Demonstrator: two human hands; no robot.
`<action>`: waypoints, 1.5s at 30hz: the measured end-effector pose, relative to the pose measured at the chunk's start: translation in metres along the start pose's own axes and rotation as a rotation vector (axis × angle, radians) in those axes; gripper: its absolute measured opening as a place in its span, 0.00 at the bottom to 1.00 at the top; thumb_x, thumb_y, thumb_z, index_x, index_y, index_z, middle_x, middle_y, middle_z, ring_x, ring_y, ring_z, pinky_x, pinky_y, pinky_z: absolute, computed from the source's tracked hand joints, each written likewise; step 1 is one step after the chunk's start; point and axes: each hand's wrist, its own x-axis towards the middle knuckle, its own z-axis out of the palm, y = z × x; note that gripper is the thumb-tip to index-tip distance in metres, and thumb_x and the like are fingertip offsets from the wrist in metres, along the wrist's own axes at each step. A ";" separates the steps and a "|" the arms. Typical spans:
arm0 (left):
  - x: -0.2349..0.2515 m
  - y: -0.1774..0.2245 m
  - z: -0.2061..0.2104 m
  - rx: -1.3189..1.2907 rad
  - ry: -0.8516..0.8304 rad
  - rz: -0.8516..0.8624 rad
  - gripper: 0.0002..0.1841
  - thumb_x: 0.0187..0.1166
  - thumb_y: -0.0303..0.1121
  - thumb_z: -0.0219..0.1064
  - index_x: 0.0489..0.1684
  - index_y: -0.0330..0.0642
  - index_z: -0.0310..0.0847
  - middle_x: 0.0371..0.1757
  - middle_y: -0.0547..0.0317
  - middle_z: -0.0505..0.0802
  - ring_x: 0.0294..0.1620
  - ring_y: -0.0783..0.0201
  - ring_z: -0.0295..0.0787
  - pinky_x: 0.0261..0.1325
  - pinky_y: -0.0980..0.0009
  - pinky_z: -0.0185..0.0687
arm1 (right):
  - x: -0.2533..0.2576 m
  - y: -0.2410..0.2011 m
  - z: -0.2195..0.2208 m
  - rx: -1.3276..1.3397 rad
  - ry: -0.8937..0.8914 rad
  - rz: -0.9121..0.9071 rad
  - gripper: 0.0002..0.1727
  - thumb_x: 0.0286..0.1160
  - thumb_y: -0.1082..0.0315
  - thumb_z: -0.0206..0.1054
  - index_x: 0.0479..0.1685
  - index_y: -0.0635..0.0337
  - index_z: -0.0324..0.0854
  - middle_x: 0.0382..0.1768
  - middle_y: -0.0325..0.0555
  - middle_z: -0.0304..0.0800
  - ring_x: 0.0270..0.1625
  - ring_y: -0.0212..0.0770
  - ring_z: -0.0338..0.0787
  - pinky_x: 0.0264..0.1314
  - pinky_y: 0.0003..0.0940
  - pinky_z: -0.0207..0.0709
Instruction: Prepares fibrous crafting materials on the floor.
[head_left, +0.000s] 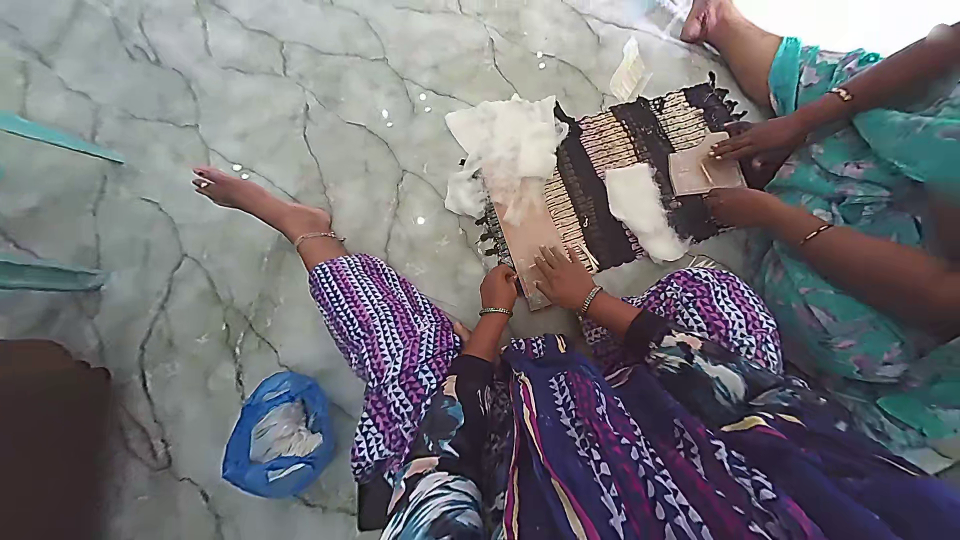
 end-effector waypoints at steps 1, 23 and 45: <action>0.002 0.000 0.001 -0.009 0.029 0.004 0.14 0.89 0.29 0.59 0.63 0.30 0.85 0.64 0.37 0.91 0.70 0.45 0.86 0.79 0.49 0.74 | 0.009 0.003 0.005 0.006 0.011 0.005 0.40 0.92 0.43 0.46 0.94 0.61 0.53 0.96 0.59 0.43 0.98 0.59 0.42 0.93 0.69 0.31; -0.004 -0.007 -0.004 0.086 -0.086 0.020 0.16 0.89 0.29 0.58 0.67 0.33 0.83 0.68 0.38 0.89 0.75 0.45 0.83 0.80 0.47 0.73 | 0.010 -0.007 0.040 0.010 0.009 0.015 0.49 0.87 0.38 0.50 0.96 0.63 0.41 0.97 0.61 0.35 0.98 0.61 0.38 0.95 0.65 0.35; -0.018 0.002 -0.014 0.271 -0.133 0.118 0.17 0.89 0.29 0.55 0.68 0.36 0.83 0.73 0.41 0.87 0.76 0.43 0.83 0.76 0.40 0.74 | -0.020 0.031 -0.029 -0.022 0.064 0.271 0.14 0.81 0.70 0.62 0.54 0.69 0.90 0.66 0.69 0.85 0.75 0.69 0.79 0.75 0.71 0.64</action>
